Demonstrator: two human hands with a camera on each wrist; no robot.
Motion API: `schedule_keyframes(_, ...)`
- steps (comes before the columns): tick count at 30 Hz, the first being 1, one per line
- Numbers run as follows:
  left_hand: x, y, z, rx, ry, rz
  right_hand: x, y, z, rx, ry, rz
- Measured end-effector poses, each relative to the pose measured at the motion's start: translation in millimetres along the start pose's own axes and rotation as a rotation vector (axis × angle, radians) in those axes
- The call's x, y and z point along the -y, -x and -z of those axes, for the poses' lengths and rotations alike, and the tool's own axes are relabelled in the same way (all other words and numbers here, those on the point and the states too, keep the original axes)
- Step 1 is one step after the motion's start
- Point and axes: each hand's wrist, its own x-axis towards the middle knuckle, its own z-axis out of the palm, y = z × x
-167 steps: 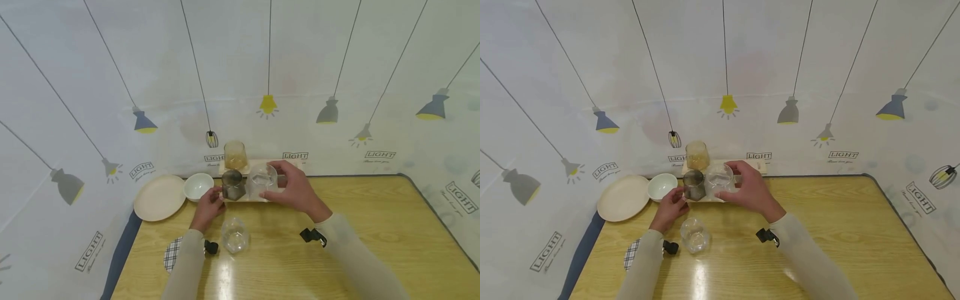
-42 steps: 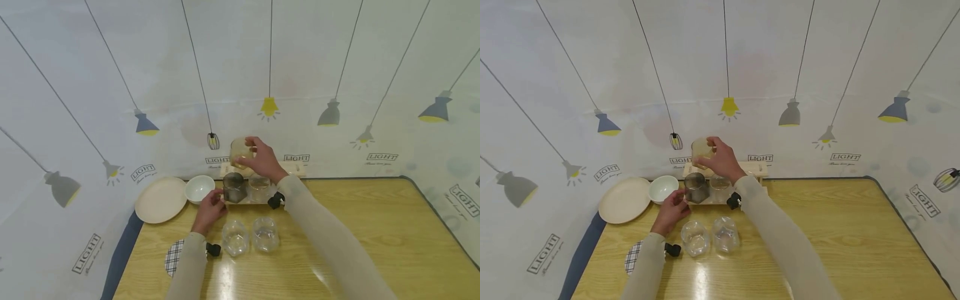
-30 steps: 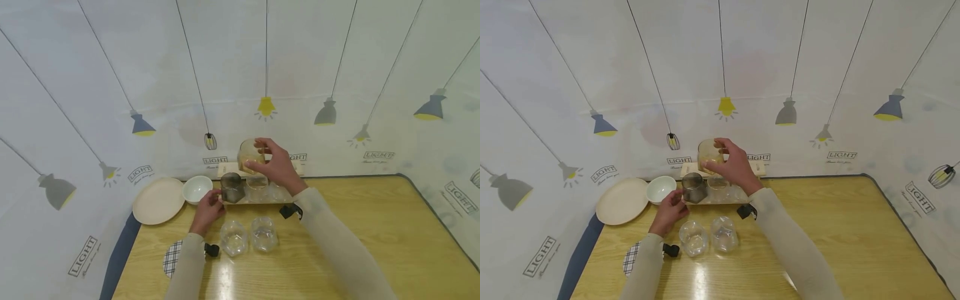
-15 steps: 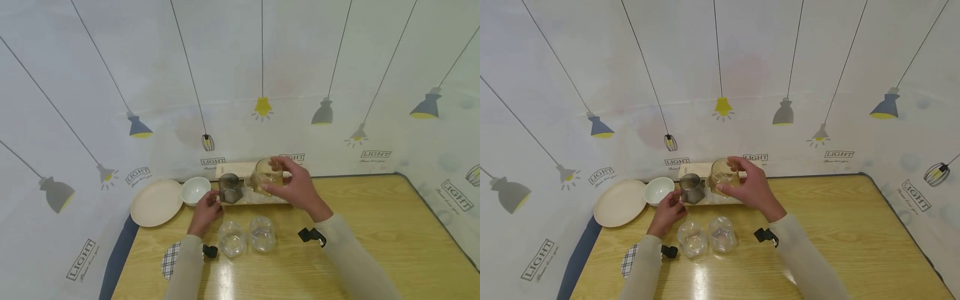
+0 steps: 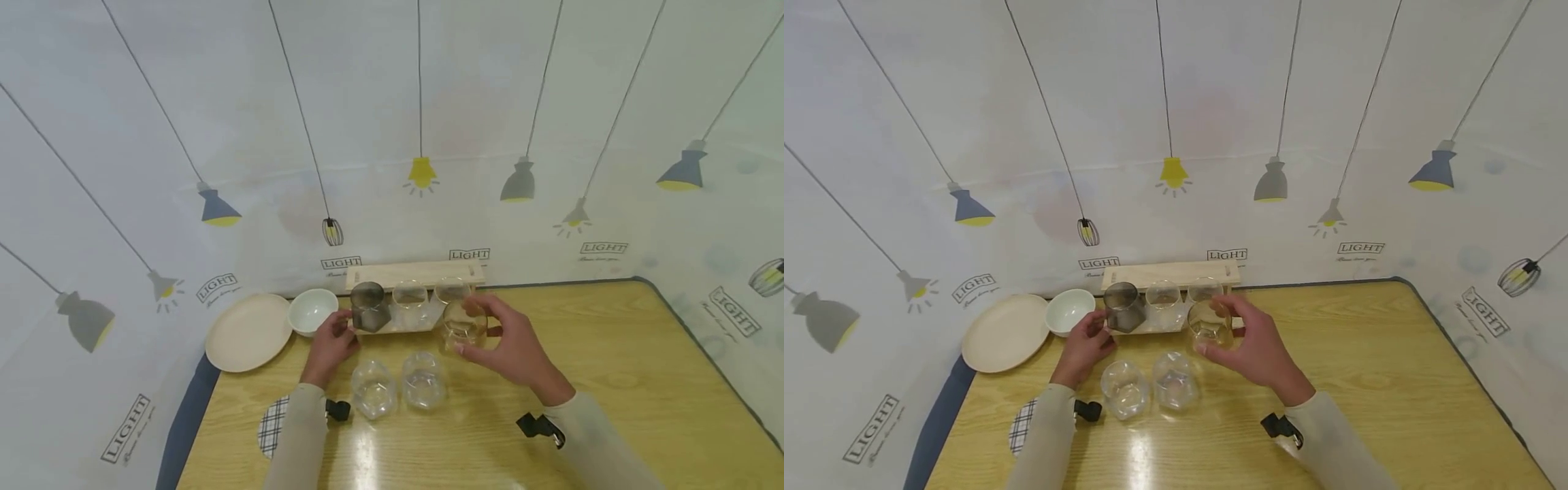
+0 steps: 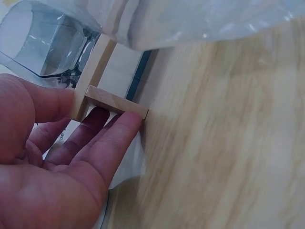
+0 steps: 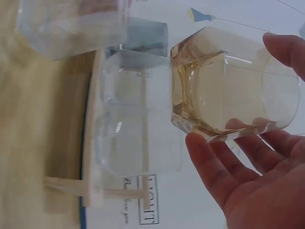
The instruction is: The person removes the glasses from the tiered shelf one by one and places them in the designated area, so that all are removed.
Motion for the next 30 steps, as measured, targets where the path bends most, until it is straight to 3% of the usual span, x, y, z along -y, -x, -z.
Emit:
schedule_keyframes(14, -3.7, 0.9, -2.2, -0.011, -0.002, 0.026, -48, 49, -20, 0.055, -0.020, -0.124)
schedule_keyframes(23, -2.4, -0.1, -2.8, -0.028, -0.015, 0.008, -63, 59, -31, 0.056, -0.038, -0.223)
schedule_keyframes(30, -2.0, 1.0, -1.0, -0.025, -0.008, 0.009, -71, 62, -35, 0.059, -0.010, -0.244)
